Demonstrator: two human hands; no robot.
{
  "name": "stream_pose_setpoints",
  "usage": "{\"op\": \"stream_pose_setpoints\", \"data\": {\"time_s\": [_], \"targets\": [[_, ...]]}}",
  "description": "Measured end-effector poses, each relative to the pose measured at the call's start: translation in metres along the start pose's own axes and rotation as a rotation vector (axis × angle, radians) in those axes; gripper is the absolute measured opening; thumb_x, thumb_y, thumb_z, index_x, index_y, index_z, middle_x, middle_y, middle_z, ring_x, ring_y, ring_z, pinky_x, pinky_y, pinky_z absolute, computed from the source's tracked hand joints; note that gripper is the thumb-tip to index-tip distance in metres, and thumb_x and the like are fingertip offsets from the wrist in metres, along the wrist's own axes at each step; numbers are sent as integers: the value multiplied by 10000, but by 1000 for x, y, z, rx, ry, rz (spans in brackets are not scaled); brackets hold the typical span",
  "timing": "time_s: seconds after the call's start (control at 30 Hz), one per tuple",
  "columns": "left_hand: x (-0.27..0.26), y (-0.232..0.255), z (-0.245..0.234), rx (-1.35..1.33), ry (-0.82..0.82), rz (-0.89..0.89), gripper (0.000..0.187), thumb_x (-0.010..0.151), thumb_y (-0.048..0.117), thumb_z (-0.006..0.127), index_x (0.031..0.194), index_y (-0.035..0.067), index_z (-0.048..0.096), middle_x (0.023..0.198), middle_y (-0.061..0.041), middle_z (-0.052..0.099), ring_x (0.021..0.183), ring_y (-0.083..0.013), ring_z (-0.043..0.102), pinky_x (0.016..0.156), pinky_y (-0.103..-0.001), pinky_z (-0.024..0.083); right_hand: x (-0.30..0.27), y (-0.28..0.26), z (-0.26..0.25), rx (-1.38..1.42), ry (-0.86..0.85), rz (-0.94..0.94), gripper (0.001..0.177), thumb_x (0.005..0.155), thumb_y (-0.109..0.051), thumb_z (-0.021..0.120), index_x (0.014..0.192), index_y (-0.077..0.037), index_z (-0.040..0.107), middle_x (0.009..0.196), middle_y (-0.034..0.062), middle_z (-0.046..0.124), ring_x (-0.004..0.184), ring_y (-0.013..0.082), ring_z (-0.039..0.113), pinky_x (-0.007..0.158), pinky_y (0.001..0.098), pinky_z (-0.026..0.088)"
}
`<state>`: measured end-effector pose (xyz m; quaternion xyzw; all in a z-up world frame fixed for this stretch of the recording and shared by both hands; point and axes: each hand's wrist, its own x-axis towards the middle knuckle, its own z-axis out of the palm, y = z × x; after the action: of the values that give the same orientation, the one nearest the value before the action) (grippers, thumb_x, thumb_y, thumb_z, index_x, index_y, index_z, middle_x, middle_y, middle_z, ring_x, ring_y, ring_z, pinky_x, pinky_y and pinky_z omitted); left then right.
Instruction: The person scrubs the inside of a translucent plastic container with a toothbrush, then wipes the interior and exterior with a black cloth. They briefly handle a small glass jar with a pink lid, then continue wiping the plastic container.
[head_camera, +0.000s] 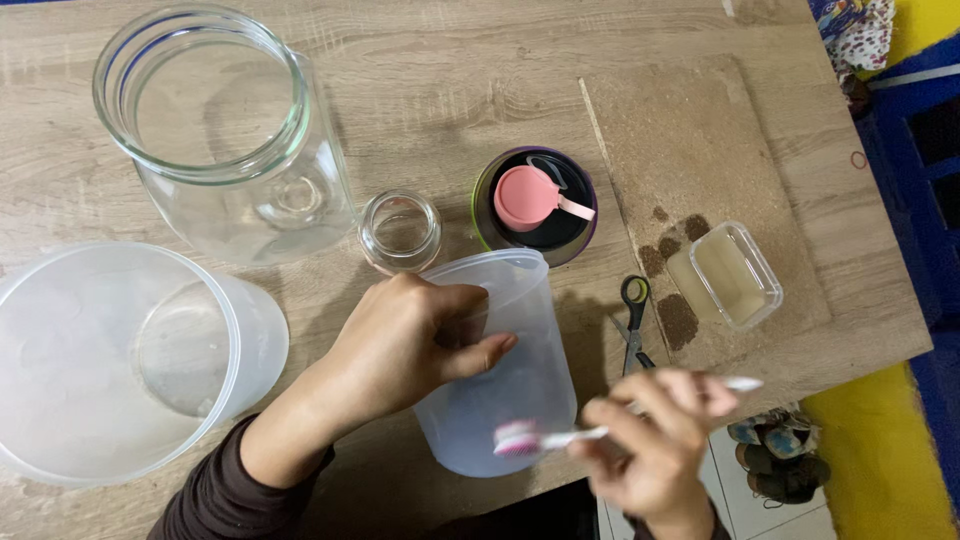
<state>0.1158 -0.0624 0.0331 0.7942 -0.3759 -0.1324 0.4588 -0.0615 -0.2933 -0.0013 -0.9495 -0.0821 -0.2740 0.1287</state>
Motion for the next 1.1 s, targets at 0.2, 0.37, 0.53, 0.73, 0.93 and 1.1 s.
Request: {"op": "stream_pose_setpoints", "data": {"time_s": [0.2, 0.37, 0.53, 0.73, 0.93, 1.1], "targets": [[-1, 6, 0, 6, -7, -27, 376, 787, 350, 829, 646, 61, 635, 523, -106, 592, 462, -306, 592, 463, -429, 456, 20, -6, -3, 25, 49, 57, 491, 987, -600, 483, 706, -234, 652, 747, -58, 529, 843, 209, 439, 958, 414, 214], [-1, 5, -1, 6, -19, -13, 363, 787, 346, 823, 652, 65, 636, 536, -104, 610, 475, -305, 608, 465, -420, 469, 22, -15, -2, 16, -7, -8, 509, 990, -603, 494, 740, -203, 685, 751, -43, 552, 842, 192, 478, 946, 438, 222], [0, 6, -2, 22, -33, -32, 370, 806, 359, 800, 659, 65, 630, 542, -112, 609, 487, -321, 609, 481, -434, 470, 31, -10, 1, 16, 29, 63, 487, 995, -590, 516, 743, -206, 678, 761, -34, 558, 857, 200, 482, 960, 451, 229], [-4, 4, -1, 50, -58, 11, 366, 892, 383, 723, 726, 71, 627, 583, -133, 624, 569, -371, 635, 522, -471, 486, 18, -9, 4, 15, -2, 41, 496, 969, -621, 494, 734, -223, 676, 747, -38, 541, 838, 195, 472, 941, 436, 226], [-3, 9, 1, 92, -5, 29, 331, 947, 369, 651, 762, 94, 661, 584, -150, 628, 575, -383, 648, 520, -498, 495, 16, -9, 15, -18, 92, -41, 513, 990, -631, 464, 736, -237, 674, 742, -42, 536, 826, 196, 459, 945, 436, 225], [-6, 9, 7, 143, 17, 89, 308, 970, 343, 635, 774, 108, 677, 551, -152, 609, 539, -390, 633, 489, -504, 493, 16, -9, 5, -40, 58, 52, 507, 1014, -583, 485, 753, -193, 677, 767, -33, 565, 856, 219, 475, 964, 418, 221]]}}
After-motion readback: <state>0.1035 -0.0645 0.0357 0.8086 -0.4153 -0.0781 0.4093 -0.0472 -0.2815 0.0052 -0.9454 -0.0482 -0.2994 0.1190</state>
